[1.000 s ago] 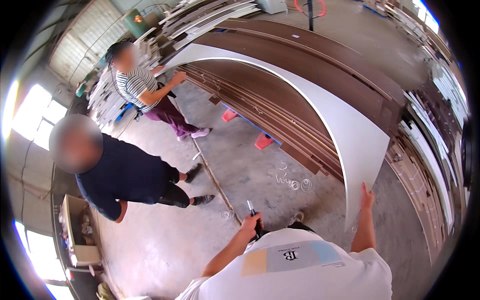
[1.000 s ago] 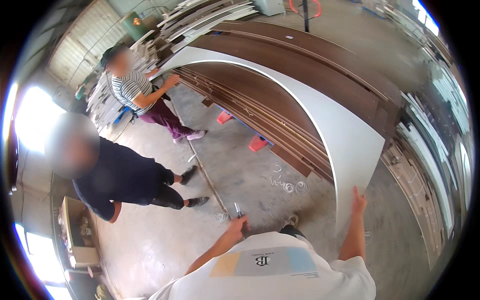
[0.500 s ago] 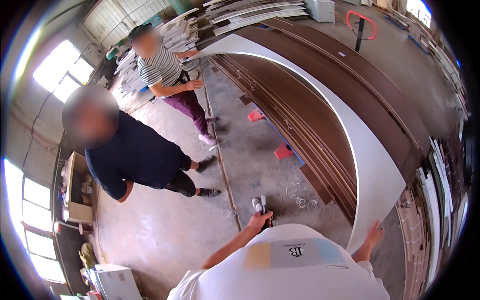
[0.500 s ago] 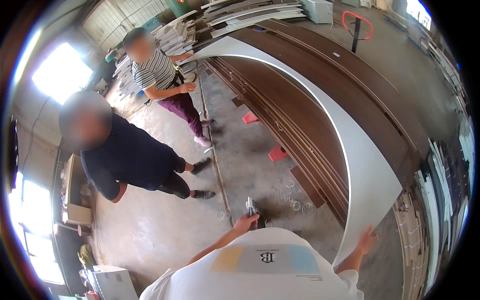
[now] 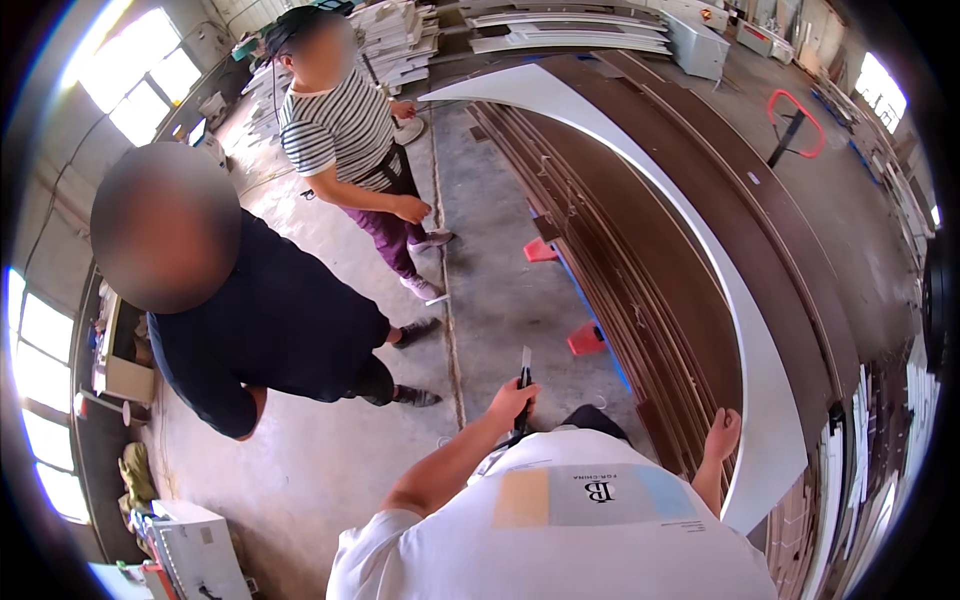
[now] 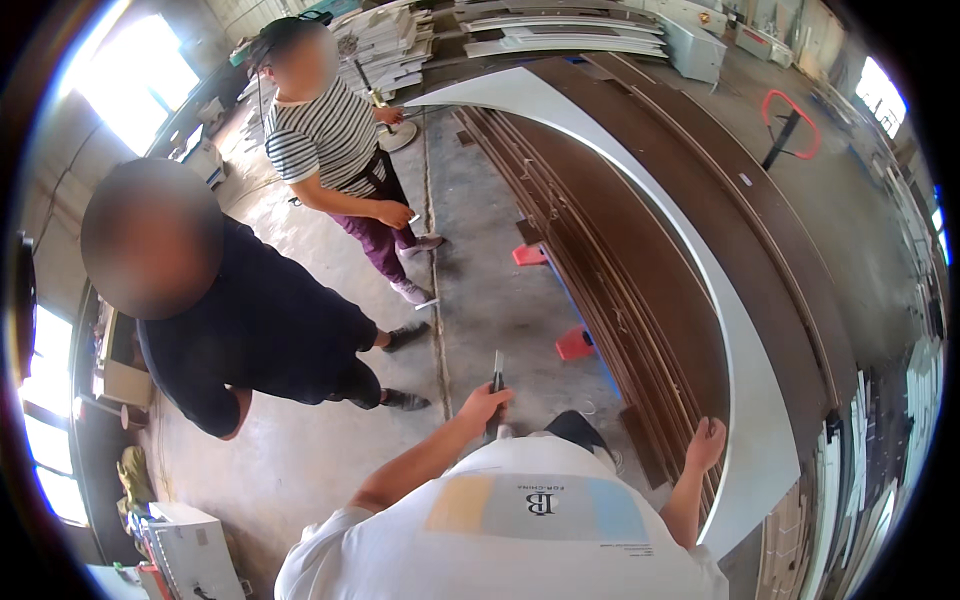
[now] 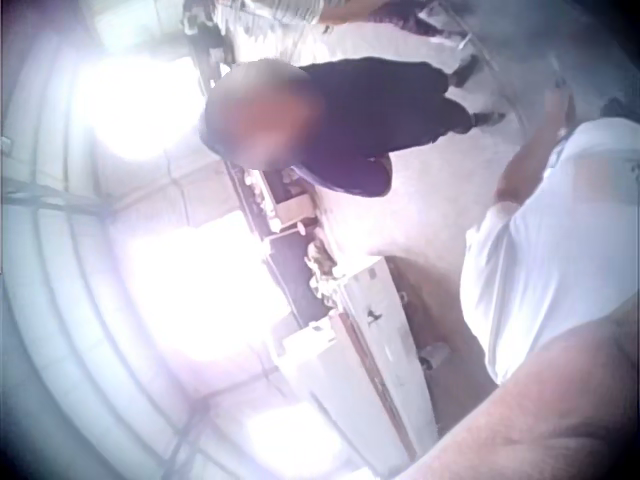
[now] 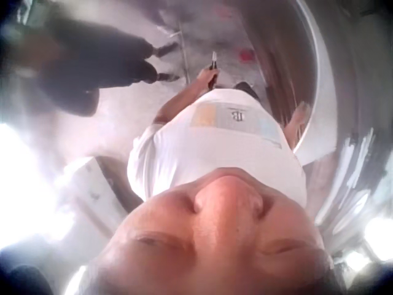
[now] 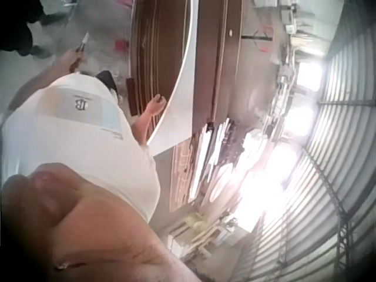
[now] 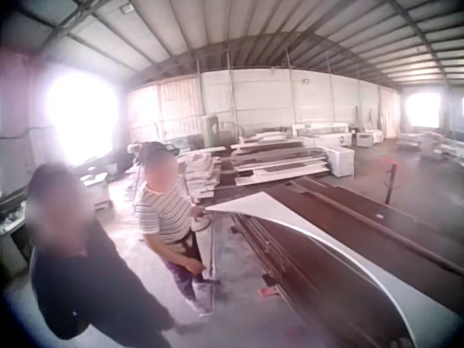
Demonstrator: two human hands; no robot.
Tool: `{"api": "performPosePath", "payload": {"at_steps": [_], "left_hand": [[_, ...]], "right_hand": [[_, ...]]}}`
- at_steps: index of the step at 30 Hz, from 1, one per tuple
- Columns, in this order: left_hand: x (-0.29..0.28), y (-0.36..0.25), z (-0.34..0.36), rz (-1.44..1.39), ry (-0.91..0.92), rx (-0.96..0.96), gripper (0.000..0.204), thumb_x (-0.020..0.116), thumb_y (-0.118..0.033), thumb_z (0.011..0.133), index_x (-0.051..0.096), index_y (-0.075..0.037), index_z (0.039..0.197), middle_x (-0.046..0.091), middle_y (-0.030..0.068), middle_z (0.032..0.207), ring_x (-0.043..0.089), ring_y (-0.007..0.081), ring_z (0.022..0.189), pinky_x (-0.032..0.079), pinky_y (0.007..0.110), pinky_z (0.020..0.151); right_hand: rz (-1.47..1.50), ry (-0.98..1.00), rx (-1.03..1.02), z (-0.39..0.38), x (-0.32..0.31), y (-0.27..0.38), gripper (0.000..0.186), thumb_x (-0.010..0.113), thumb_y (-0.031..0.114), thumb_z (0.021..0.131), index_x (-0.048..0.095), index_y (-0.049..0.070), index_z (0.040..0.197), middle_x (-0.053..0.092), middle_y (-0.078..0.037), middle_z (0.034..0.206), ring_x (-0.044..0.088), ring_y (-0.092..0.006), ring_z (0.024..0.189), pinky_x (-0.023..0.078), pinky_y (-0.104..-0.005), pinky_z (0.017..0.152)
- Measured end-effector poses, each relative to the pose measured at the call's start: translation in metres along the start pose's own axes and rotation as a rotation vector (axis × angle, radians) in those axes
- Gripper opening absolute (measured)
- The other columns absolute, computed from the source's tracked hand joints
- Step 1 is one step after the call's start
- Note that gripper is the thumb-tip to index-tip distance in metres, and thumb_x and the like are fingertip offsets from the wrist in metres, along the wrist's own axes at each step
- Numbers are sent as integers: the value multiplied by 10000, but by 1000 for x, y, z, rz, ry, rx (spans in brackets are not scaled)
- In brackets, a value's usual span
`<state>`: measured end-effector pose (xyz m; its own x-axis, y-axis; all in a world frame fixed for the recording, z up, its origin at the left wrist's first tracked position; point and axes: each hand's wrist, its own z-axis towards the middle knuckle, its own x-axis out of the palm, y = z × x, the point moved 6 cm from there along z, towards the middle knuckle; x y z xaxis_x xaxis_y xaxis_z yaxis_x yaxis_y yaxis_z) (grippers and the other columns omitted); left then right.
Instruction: The person trims the edge of a curved board using a utility knife, turns the board over onto a stack of panels, and trims the opposite edge with the utility knife.
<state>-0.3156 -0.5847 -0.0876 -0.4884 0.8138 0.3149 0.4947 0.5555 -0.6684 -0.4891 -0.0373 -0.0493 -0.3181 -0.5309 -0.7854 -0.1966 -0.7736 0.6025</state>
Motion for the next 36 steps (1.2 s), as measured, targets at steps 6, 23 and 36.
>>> {"api": "performPosePath", "payload": {"at_steps": [6, 23, 36], "left_hand": [[-40, -72, 40, -192, -88, 16, 152, 721, -145, 964, 593, -80, 1016, 572, 26, 760, 567, 163, 599, 472, 357, 529], [-92, -342, 256, 179, -363, 98, 233, 759, -279, 966, 648, -75, 966, 571, 1, 653, 532, 113, 510, 442, 299, 505], [-136, -568, 557, 21, -316, 298, 214, 710, -293, 991, 606, -109, 1023, 633, -7, 775, 586, 105, 637, 483, 299, 505]], "right_hand": [[68, 94, -193, 73, 114, 155, 410, 651, 364, 1024, 674, 20, 1247, 713, -158, 1232, 670, -337, 1153, 514, -442, 997], [-186, 149, -415, 386, 427, 503, 587, 684, 456, 978, 570, 108, 1437, 617, -120, 1459, 556, -355, 1355, 451, -461, 1121], [-373, 342, -250, 459, 524, 496, 674, 762, 511, 916, 507, 157, 1431, 669, -194, 1358, 632, -419, 1255, 504, -515, 1018]]}}
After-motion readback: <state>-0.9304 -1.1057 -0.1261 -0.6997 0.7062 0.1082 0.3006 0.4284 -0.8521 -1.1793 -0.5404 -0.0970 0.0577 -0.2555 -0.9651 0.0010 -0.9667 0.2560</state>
